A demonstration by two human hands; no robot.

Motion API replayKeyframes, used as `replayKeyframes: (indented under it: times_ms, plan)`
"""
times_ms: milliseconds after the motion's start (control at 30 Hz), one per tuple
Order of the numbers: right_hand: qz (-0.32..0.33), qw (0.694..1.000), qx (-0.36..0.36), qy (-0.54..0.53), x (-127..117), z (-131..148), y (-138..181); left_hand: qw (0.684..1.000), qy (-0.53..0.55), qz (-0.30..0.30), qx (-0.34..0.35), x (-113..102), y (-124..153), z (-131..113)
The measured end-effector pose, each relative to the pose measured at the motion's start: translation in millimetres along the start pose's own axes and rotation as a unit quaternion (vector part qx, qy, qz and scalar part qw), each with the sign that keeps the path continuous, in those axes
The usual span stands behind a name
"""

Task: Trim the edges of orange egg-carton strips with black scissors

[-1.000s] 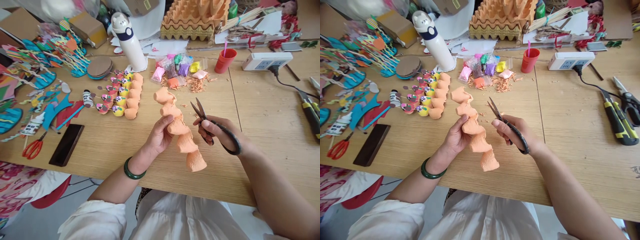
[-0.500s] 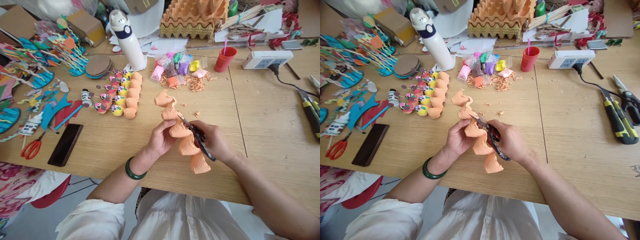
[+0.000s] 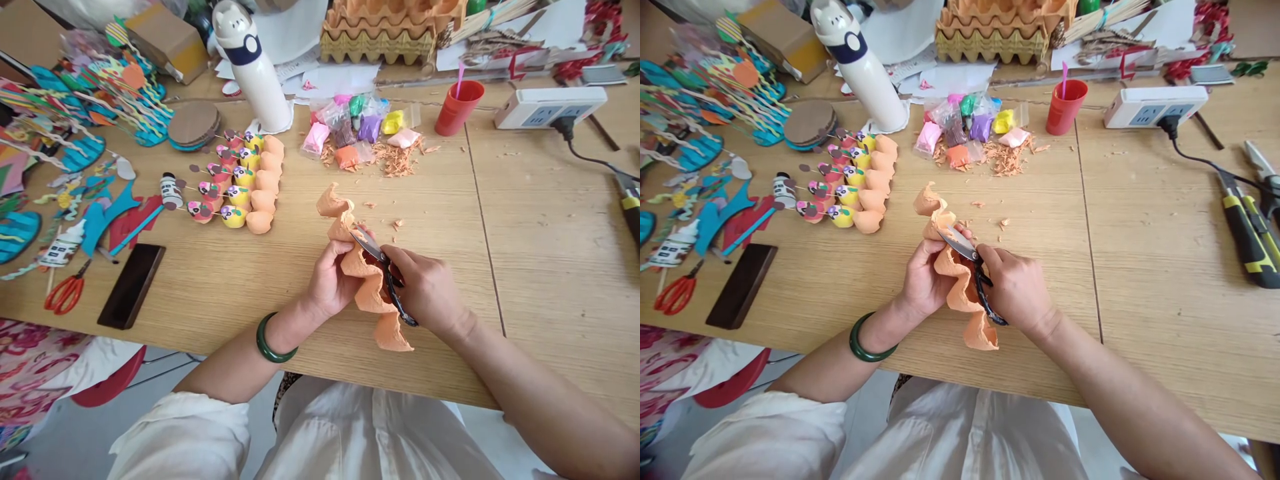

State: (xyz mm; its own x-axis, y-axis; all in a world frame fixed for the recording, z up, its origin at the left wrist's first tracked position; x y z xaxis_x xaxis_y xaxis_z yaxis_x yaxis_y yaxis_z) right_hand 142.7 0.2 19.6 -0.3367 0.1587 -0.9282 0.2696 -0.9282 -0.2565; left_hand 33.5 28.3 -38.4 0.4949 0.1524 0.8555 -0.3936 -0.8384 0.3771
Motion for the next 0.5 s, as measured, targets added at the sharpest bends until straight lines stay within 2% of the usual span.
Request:
replayKeyframes:
  times_ms: [500]
  plan:
    - [0.024, 0.999, 0.03, 0.038, 2.7, -5.6, -1.0, 0.999, 0.023, -0.038, -0.02, -1.5, -1.3, 3.0]
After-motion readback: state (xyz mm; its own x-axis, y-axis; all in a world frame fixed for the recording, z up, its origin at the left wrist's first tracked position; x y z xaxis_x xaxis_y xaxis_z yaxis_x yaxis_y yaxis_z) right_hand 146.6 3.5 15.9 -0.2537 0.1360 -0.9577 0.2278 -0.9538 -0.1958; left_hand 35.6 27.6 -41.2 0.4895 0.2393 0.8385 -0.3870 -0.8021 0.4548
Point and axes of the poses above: each hand's wrist, its own y-axis away from the middle knuckle, its own x-axis out of the palm, z = x × y, the point moved 8 cm from there along -y, towards the middle knuckle, and after that the axes turned 10 degrees about y, right-handed, at the moved point
